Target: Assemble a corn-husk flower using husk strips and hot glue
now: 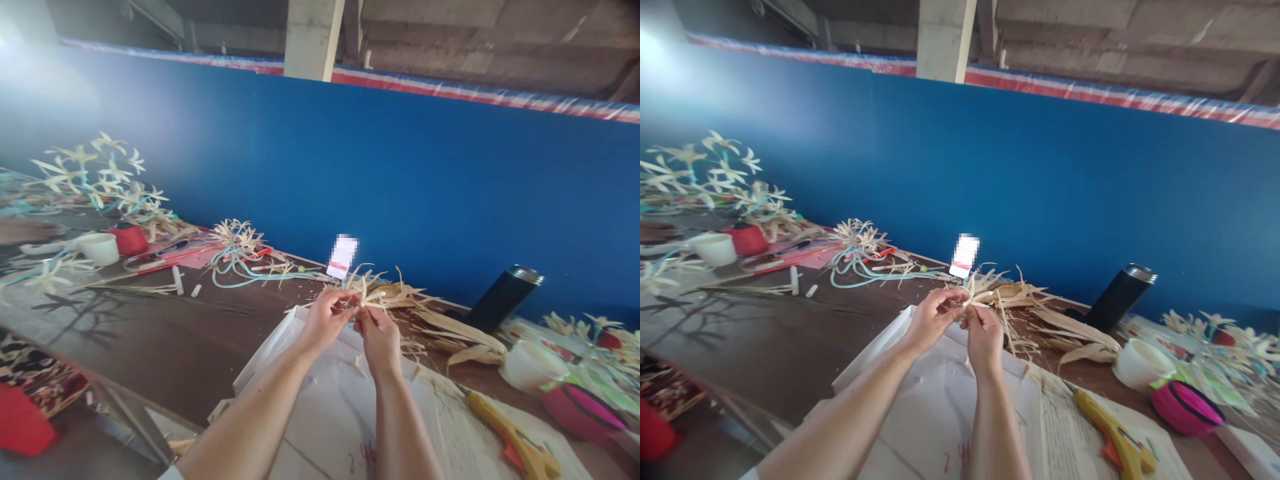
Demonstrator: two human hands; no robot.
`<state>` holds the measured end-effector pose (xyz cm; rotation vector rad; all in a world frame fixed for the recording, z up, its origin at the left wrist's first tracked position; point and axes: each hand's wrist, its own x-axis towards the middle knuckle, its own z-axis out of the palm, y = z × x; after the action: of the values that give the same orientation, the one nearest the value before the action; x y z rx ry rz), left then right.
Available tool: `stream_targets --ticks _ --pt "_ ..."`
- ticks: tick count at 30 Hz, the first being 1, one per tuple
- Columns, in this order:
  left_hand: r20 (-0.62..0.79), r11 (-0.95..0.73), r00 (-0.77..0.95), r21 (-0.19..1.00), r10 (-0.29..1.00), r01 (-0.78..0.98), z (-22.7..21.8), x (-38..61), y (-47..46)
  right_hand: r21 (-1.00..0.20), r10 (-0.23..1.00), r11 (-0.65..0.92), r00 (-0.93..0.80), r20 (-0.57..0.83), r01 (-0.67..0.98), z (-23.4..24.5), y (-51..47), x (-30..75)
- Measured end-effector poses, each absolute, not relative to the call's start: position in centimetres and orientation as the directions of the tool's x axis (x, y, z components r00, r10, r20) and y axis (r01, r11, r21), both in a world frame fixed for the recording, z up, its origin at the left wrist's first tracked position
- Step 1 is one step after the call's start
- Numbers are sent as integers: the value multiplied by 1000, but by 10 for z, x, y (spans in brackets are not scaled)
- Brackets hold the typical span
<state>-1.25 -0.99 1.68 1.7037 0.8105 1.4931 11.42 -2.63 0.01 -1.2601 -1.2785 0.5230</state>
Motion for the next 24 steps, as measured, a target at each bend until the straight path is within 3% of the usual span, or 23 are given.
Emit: stream_targets --ticks 13,20,24 --pt "507 -514 92 855 857 68 16 -11 -8 -895 872 335 262 413 295 9 -30 110" --pt "488 -491 56 860 871 142 13 -11 -6 -949 899 304 305 314 82 11 -30 105" --pt "489 -489 36 860 872 146 16 -12 -7 -954 903 281 310 299 103 12 -32 104"
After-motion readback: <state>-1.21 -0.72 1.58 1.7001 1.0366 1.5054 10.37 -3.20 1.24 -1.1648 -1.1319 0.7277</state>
